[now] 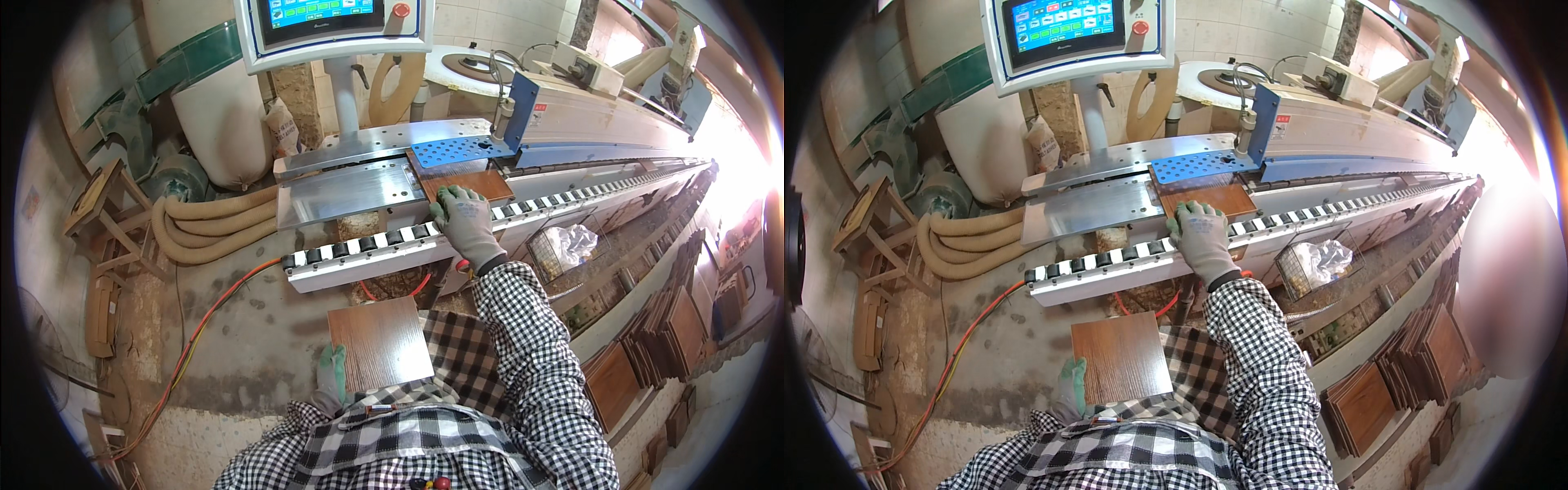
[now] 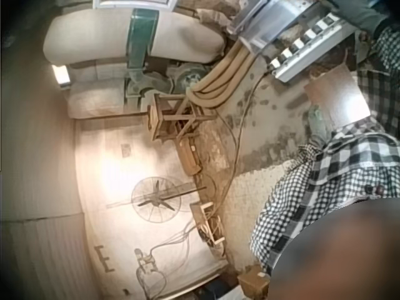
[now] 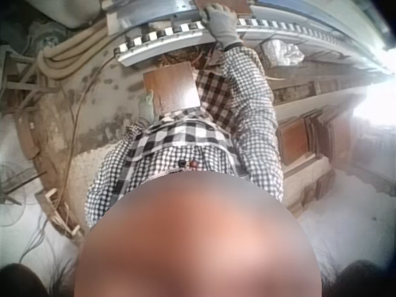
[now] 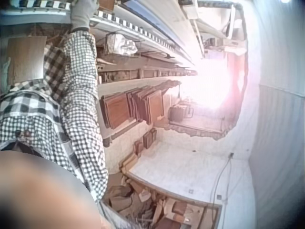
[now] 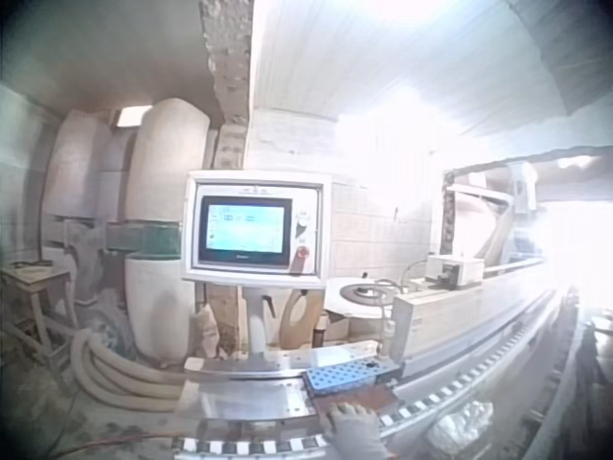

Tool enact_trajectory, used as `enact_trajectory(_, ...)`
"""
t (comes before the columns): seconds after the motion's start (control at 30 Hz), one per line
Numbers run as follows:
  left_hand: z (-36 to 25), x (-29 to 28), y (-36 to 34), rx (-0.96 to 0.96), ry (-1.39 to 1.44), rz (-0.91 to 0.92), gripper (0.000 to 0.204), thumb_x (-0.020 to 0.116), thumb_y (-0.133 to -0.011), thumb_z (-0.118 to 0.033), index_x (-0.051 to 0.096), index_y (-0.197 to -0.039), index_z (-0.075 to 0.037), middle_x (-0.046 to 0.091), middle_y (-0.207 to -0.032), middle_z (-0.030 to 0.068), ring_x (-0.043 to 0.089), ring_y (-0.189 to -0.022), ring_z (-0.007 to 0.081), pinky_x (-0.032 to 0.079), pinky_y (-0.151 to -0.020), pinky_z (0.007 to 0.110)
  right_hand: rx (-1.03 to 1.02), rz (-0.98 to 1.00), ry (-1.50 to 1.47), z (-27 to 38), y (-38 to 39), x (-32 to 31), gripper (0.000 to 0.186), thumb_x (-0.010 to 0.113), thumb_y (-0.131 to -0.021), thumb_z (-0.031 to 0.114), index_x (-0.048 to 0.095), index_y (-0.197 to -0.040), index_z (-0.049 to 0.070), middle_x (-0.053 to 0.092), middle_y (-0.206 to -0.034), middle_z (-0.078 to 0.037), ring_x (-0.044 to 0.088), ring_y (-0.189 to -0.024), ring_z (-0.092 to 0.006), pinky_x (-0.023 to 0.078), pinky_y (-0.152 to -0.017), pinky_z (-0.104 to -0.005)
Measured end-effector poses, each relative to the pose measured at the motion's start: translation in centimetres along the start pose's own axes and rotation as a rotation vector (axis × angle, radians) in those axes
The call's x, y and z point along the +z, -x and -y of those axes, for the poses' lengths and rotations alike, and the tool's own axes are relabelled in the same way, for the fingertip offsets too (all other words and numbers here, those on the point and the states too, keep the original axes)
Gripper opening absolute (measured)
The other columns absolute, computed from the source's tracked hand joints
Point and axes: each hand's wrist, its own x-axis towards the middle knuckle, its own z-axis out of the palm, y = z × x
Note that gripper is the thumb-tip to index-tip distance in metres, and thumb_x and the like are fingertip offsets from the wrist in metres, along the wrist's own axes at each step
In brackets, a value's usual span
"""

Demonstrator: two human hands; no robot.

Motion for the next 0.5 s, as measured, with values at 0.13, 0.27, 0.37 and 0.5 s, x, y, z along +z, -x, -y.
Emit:
enact_trajectory(0.13,-2.3,1.0,1.0,0.006,-0.04,0.011,0.032,0.053,-0.108,-0.021,0.06,-0.128,0.004,0.067,-0.11,0.0075,0.063,-0.093,0.0151,0.054,-0.081,0.03,0.002,-0.052,-0.011,-1.0,0.2,0.5,0.035,0.062,-0.097,0.037,0.067,-0.115,0.008,0.068,-0.116,-0.013,0.062,-0.113,-0.035,0.047,-0.096,-0.0483)
enact_trajectory(0.27,-2.4,1.5,1.1,-0.068,0.248,0.008,0.035,0.053,-0.108,-0.021,0.058,-0.132,0.004,0.067,-0.111,0.0072,0.064,-0.094,0.0149,0.055,-0.08,0.03,0.056,-0.024,0.045,-2.2,0.1,0.4,0.034,0.063,-0.095,0.038,0.068,-0.116,0.012,0.067,-0.121,-0.009,0.062,-0.116,-0.0317,0.046,-0.097,-0.0476)
enact_trajectory(0.37,-2.0,1.3,1.0,0.064,-0.019,-0.01,0.035,0.053,-0.108,-0.022,0.059,-0.131,0.004,0.067,-0.111,0.0074,0.063,-0.092,0.0144,0.055,-0.079,0.031,0.105,-0.038,0.072,-4.1,0.4,0.2,0.031,0.063,-0.096,0.038,0.068,-0.113,0.013,0.068,-0.12,-0.009,0.061,-0.116,-0.0317,0.045,-0.098,-0.0483)
enact_trajectory(0.5,-1.4,1.1,0.6,-0.014,0.101,0.005,0.033,0.052,-0.109,-0.022,0.06,-0.128,0.003,0.066,-0.107,0.006,0.062,-0.089,0.0132,0.054,-0.077,0.031,0.205,-0.041,0.149,-6.4,0.7,0.1,0.034,0.06,-0.098,0.039,0.069,-0.117,0.013,0.068,-0.121,-0.011,0.062,-0.115,-0.0324,0.046,-0.099,-0.047)
